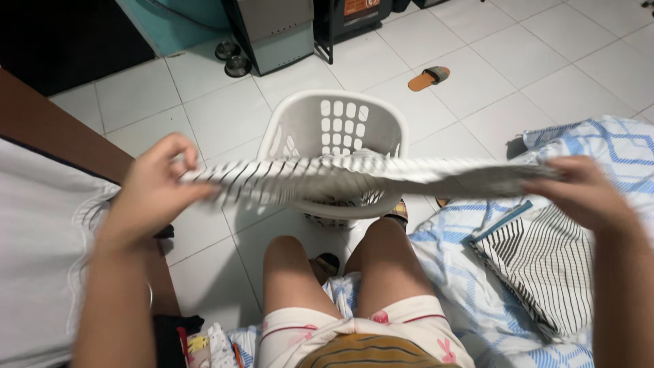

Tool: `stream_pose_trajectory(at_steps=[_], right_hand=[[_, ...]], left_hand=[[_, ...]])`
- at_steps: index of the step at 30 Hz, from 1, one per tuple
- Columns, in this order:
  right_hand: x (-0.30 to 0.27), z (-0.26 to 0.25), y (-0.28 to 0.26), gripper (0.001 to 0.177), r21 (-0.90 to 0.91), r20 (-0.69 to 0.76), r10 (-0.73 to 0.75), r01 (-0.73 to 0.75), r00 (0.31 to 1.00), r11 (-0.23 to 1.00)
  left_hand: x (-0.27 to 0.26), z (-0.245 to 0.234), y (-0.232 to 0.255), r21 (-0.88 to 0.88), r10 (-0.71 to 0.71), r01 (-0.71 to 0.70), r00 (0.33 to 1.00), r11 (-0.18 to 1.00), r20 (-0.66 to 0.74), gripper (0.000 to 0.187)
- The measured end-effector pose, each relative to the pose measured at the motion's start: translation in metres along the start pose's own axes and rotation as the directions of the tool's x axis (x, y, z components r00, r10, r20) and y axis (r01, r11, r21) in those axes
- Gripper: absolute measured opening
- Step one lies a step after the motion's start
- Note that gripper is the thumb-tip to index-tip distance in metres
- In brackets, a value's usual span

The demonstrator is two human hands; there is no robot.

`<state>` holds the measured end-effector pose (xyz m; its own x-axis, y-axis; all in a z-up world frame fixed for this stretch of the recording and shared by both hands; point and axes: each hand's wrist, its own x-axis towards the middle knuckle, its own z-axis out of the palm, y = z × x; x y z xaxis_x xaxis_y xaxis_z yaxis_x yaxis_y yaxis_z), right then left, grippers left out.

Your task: The person sits on the floor and folds clothes taken from a white laundry basket. They unfold and fold a black garment, then a striped shirt, and finally a white towel with blue and yellow stripes, placing each folded item on the bed beside them.

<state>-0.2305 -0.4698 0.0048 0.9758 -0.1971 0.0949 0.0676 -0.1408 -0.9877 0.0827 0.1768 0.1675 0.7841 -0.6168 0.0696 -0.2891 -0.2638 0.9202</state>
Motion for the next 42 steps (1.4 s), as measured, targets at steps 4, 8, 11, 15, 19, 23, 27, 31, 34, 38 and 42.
stream_pose_trajectory(at_steps=[4,8,11,15,19,23,27,31,34,38,42], right_hand=[[0.022,-0.079,-0.045,0.018,-0.711,-0.148,-0.455,0.226,0.878,0.666],[0.082,-0.013,-0.04,0.045,-0.775,-0.513,-0.491,-0.134,0.704,0.618],[0.054,0.1,0.013,0.066,-0.091,-0.462,0.1,-0.159,0.881,0.983],[0.0,0.193,0.064,0.094,0.776,0.148,0.749,-0.545,0.646,0.317],[-0.034,0.186,0.086,0.073,0.3,0.312,0.753,-0.812,0.58,0.501],[0.0,0.161,0.077,0.056,-0.207,0.097,0.73,-0.703,0.677,0.68],[0.043,0.146,0.023,0.04,0.216,-0.002,0.561,-0.548,0.827,0.808],[0.04,0.153,0.005,0.041,-0.184,-0.173,0.557,-0.582,0.812,0.792],[0.017,0.162,0.012,0.048,-0.357,-0.108,0.592,-0.587,0.799,0.727],[0.032,0.142,0.002,0.061,-0.127,-0.27,0.633,-0.679,0.725,0.723],[0.082,0.141,0.005,0.09,-0.079,-0.132,0.293,-0.304,0.947,0.949]], left_hand=[[-0.02,-0.023,0.032,-0.363,0.292,-0.256,0.955,0.896,0.045,0.039],[0.081,-0.002,-0.039,-0.103,0.132,-0.159,0.964,0.982,-0.231,0.031],[0.067,0.081,-0.157,-0.292,-0.285,0.199,0.913,0.936,-0.291,0.046],[-0.042,0.124,-0.258,-0.863,-0.615,0.391,0.778,0.321,0.124,0.07],[-0.108,0.112,-0.293,-0.619,-0.295,0.782,0.61,0.074,0.736,0.063],[-0.048,0.087,-0.286,-0.44,-0.457,0.828,0.56,0.348,0.691,0.042],[0.008,0.039,-0.217,-0.708,-0.315,0.608,0.793,0.359,0.521,0.049],[-0.013,0.051,-0.18,-0.679,-0.353,0.634,0.772,0.37,0.529,0.056],[-0.03,0.074,-0.187,-0.317,-0.49,0.734,0.652,0.601,0.579,0.051],[-0.004,0.034,-0.174,-0.494,-0.518,0.662,0.75,0.564,0.412,0.054],[0.038,0.057,-0.168,-0.357,-0.24,0.285,0.957,0.89,0.164,0.047]])
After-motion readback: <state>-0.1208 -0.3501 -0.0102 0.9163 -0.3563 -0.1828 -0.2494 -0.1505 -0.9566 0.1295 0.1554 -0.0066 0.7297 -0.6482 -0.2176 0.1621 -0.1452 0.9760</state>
